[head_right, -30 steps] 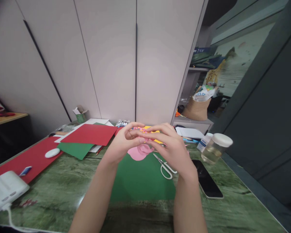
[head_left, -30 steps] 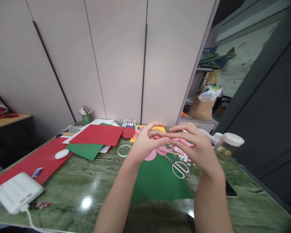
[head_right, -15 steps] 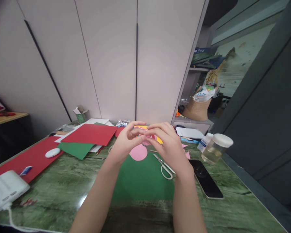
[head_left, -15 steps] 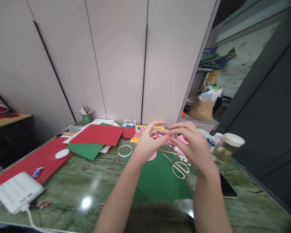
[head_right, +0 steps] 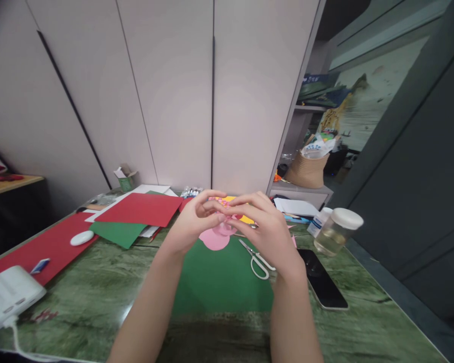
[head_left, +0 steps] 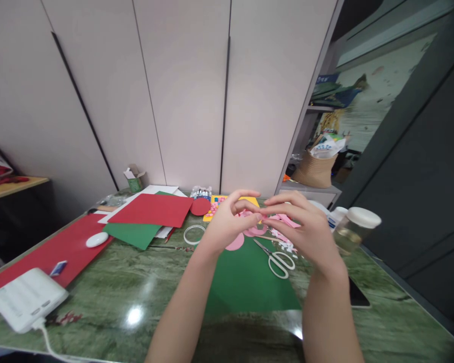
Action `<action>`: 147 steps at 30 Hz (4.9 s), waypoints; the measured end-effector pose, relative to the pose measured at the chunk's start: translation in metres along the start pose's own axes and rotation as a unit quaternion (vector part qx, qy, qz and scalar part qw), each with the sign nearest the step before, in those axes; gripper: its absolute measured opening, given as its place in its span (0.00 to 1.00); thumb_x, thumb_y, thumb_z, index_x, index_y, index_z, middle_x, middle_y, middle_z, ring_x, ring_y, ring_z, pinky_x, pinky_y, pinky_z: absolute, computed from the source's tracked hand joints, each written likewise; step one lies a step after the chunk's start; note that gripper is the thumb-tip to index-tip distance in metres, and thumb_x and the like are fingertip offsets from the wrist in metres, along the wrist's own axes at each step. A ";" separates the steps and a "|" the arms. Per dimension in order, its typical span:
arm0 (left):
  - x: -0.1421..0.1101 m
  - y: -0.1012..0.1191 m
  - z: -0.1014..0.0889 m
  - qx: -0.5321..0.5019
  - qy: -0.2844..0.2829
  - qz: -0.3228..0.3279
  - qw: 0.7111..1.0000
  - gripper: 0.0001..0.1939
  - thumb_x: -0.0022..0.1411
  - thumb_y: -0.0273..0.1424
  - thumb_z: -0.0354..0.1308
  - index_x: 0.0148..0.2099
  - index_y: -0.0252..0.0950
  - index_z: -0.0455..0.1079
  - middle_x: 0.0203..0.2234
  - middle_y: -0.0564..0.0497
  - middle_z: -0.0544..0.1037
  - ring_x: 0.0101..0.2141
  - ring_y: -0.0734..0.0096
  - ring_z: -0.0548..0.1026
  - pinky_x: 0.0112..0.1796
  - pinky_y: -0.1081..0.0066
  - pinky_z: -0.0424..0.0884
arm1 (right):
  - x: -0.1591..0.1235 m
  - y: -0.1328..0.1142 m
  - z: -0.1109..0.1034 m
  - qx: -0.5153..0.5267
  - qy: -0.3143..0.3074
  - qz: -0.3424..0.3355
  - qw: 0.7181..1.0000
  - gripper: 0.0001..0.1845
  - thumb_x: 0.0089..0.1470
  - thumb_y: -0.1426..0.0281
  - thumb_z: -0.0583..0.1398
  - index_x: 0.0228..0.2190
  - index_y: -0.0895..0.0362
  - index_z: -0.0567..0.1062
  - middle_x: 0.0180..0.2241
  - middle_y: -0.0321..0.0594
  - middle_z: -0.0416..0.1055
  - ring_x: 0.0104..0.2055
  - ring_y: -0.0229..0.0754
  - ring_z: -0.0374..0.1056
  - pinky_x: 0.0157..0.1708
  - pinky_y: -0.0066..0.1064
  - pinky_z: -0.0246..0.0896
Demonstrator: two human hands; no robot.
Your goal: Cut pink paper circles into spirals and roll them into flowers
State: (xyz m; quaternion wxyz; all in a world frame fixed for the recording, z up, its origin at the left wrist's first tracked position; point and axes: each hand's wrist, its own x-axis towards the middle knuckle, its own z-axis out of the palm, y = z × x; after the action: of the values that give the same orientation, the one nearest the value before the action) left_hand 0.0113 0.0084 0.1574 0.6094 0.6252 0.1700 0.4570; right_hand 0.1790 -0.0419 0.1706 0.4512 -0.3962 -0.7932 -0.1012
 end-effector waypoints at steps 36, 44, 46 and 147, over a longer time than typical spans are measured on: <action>-0.004 0.007 0.001 0.072 -0.047 -0.028 0.996 0.22 0.50 0.23 0.60 0.49 0.39 0.65 0.28 0.54 0.72 0.32 0.74 0.72 0.34 0.72 0.70 | 0.001 -0.003 0.000 0.033 -0.069 -0.009 0.997 0.08 0.54 0.72 0.59 0.36 0.50 0.76 0.41 0.40 0.73 0.45 0.43 0.68 0.41 0.38 0.66; -0.002 0.004 0.004 0.091 -0.030 0.000 0.995 0.21 0.52 0.26 0.60 0.50 0.37 0.65 0.31 0.50 0.76 0.36 0.69 0.74 0.38 0.67 0.70 | 0.002 -0.002 0.003 -0.006 -0.021 0.021 1.000 0.02 0.51 0.72 0.62 0.27 0.54 0.73 0.38 0.41 0.73 0.42 0.45 0.67 0.39 0.38 0.63; -0.002 0.004 0.005 0.081 -0.030 -0.006 0.996 0.21 0.52 0.26 0.60 0.50 0.37 0.64 0.31 0.49 0.76 0.36 0.69 0.74 0.38 0.68 0.71 | 0.002 -0.003 0.003 -0.002 -0.021 0.028 0.999 0.04 0.50 0.73 0.62 0.26 0.54 0.71 0.38 0.40 0.73 0.43 0.44 0.67 0.40 0.37 0.62; -0.005 0.011 -0.002 0.106 -0.013 -0.027 0.994 0.23 0.52 0.25 0.59 0.52 0.39 0.62 0.32 0.51 0.75 0.34 0.71 0.76 0.38 0.68 0.72 | 0.002 0.004 0.006 0.018 -0.059 -0.015 0.998 0.09 0.56 0.72 0.58 0.39 0.50 0.75 0.41 0.40 0.72 0.45 0.43 0.66 0.41 0.39 0.64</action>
State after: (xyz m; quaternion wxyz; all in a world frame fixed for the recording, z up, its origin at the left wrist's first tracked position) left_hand 0.0030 0.0040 0.1655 0.5545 0.6872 0.2263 0.4112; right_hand 0.1774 -0.0349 0.1676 0.4095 -0.3815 -0.8257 -0.0702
